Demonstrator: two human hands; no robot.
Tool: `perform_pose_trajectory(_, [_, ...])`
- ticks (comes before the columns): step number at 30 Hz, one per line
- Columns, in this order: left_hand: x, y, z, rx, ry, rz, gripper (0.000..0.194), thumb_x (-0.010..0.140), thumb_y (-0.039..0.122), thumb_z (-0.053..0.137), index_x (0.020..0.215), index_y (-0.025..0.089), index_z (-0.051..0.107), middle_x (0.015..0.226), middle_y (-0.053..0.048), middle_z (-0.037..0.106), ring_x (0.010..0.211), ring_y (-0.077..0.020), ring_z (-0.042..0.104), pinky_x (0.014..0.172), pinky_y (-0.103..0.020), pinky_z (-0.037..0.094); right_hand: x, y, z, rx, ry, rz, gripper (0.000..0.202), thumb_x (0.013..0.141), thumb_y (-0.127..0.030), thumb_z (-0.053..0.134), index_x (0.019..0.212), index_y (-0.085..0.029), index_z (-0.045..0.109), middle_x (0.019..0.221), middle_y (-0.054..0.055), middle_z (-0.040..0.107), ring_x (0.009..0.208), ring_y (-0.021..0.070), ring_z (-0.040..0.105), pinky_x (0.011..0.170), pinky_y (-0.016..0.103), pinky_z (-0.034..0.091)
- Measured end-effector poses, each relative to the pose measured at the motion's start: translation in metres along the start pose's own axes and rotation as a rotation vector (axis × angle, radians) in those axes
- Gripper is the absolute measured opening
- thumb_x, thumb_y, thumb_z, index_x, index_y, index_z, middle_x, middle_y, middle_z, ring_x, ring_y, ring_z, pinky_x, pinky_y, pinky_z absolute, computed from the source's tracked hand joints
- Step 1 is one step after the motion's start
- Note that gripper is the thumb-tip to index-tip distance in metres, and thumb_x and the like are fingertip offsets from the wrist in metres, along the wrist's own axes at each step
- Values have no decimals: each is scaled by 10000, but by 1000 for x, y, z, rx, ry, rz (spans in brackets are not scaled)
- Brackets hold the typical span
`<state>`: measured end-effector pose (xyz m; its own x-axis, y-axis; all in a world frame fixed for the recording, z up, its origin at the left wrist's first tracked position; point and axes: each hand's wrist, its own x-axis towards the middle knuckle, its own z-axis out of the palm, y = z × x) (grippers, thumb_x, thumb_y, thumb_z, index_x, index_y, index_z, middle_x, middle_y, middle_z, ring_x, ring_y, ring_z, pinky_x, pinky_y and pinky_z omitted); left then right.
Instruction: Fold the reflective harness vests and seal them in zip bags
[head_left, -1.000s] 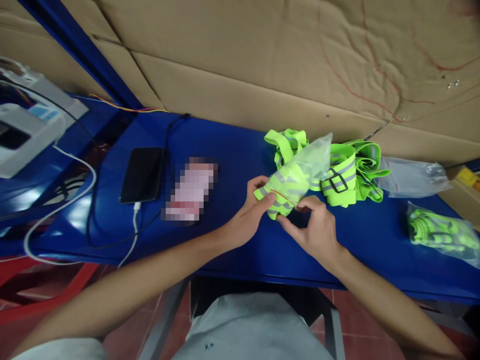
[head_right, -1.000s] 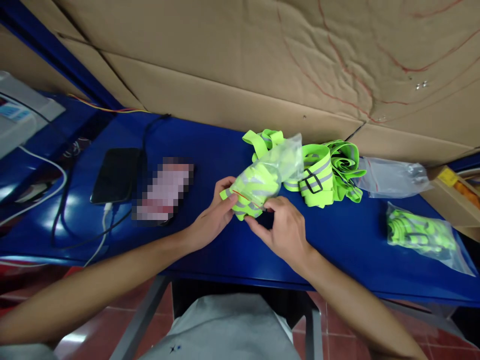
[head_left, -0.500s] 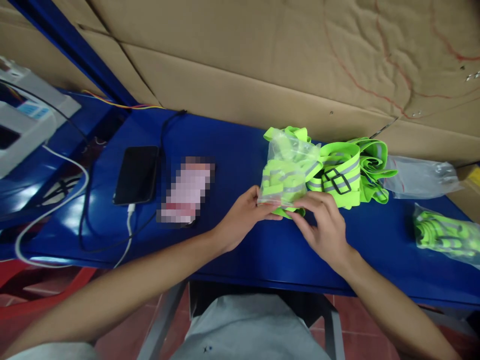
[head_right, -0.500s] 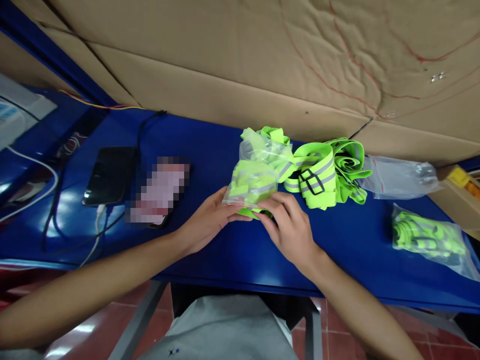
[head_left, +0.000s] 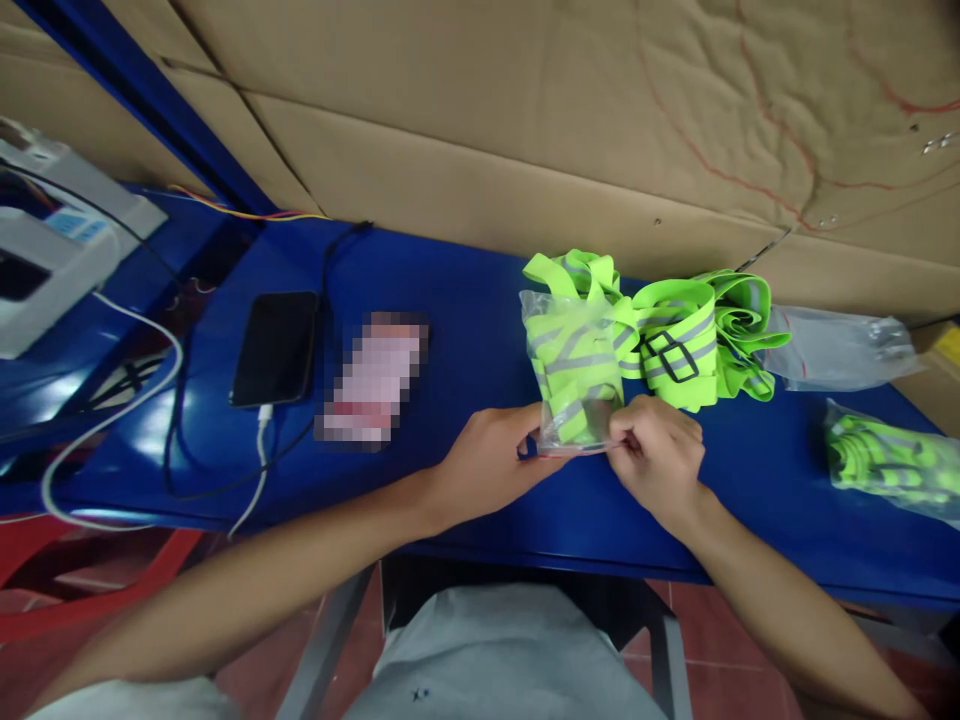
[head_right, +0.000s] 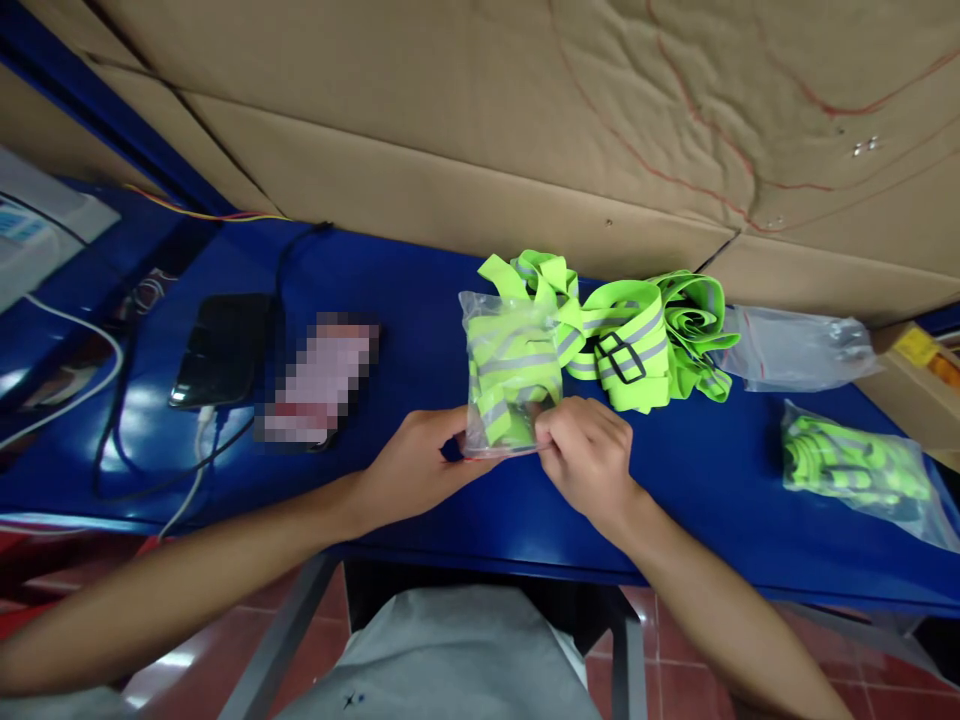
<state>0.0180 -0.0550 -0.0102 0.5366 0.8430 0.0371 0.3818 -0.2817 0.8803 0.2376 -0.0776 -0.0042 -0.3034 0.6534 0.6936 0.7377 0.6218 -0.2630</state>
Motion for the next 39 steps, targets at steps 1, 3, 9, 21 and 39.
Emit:
perform_pose_trajectory(1, [-1, -1, 3, 70, 3, 25, 305, 939, 490, 702, 867, 194, 714, 777, -28, 753, 635, -159, 624, 612, -264, 381, 0, -1, 1, -13, 3, 1, 323, 922, -47, 650, 761, -228, 437, 601, -59, 418, 551, 102, 414, 564, 289, 321])
perform_pose_trajectory(3, [-3, -3, 7, 187, 15, 66, 363, 946, 513, 675, 774, 193, 682, 695, -34, 717, 587, -159, 589, 592, -268, 318, 1, -3, 4, -31, -6, -5, 336, 925, -40, 630, 744, -226, 417, 596, -59, 412, 546, 103, 403, 561, 290, 308])
perform_pose_trajectory(9, [3, -3, -10, 299, 201, 11, 351, 900, 350, 677, 595, 197, 594, 557, -21, 618, 528, -148, 514, 576, -270, 246, 0, 0, 8, -15, -33, -21, 197, 954, -106, 651, 843, -224, 540, 684, -39, 554, 593, 106, 506, 588, 269, 391])
perform_pose_trajectory(21, [-36, 39, -25, -402, 163, 71, 336, 839, 529, 831, 976, 225, 782, 886, -75, 779, 776, -223, 731, 727, -345, 579, 10, -6, -17, 320, 76, 95, 308, 960, -289, 728, 1253, -251, 638, 1051, 59, 739, 878, 180, 721, 777, 318, 617])
perform_pose_trajectory(39, [30, 15, -11, -641, -80, -30, 366, 937, 520, 708, 1108, 210, 803, 1231, -90, 778, 1190, -270, 713, 1075, -392, 526, 16, 30, -25, 604, -292, 128, 75, 971, -251, 709, 1027, -212, 740, 1005, 56, 731, 938, 161, 723, 823, 280, 599])
